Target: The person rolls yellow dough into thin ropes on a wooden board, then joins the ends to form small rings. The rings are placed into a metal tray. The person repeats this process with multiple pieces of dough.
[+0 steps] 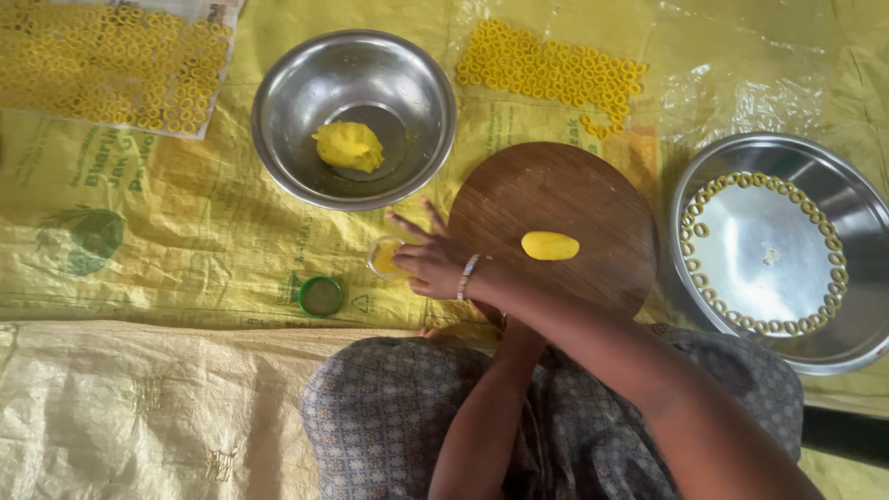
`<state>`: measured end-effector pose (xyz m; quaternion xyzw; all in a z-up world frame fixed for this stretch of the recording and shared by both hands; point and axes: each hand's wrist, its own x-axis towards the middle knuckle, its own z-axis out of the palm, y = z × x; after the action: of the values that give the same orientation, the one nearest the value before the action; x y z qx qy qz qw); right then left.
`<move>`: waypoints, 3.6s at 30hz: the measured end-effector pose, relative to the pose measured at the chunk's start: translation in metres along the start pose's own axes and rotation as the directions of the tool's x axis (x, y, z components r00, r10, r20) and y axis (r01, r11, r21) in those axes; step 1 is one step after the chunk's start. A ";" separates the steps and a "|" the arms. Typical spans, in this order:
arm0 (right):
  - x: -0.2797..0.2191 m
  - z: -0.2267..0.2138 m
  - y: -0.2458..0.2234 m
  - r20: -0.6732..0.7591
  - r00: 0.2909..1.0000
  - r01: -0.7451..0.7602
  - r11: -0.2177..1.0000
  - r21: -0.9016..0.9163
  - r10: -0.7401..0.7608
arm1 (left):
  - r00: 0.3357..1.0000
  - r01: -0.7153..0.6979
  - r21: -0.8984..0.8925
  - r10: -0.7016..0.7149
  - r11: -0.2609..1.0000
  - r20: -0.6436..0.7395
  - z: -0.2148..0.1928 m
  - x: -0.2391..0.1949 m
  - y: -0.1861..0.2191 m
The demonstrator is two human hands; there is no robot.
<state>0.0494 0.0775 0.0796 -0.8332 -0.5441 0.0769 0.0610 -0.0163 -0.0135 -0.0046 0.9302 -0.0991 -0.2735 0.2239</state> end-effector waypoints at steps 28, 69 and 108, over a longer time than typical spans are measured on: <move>0.057 0.016 -0.013 0.466 0.874 0.047 0.931 -0.362 0.137 | 1.000 -0.009 0.000 0.009 1.000 0.018 0.021 0.000 -0.003; -0.021 0.020 0.002 -0.080 0.992 -0.087 0.981 0.176 0.102 | 0.967 0.242 0.220 -0.254 0.945 0.029 0.010 0.019 0.006; -0.111 0.097 0.166 -0.207 0.618 -0.755 0.646 0.111 0.758 | 0.953 0.177 0.376 -0.254 0.909 0.165 0.004 0.038 -0.084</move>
<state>0.1355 -0.0892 -0.0390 -0.9871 -0.1311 -0.0002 0.0921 0.0182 0.0474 -0.0644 0.9264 -0.0665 -0.3706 0.0077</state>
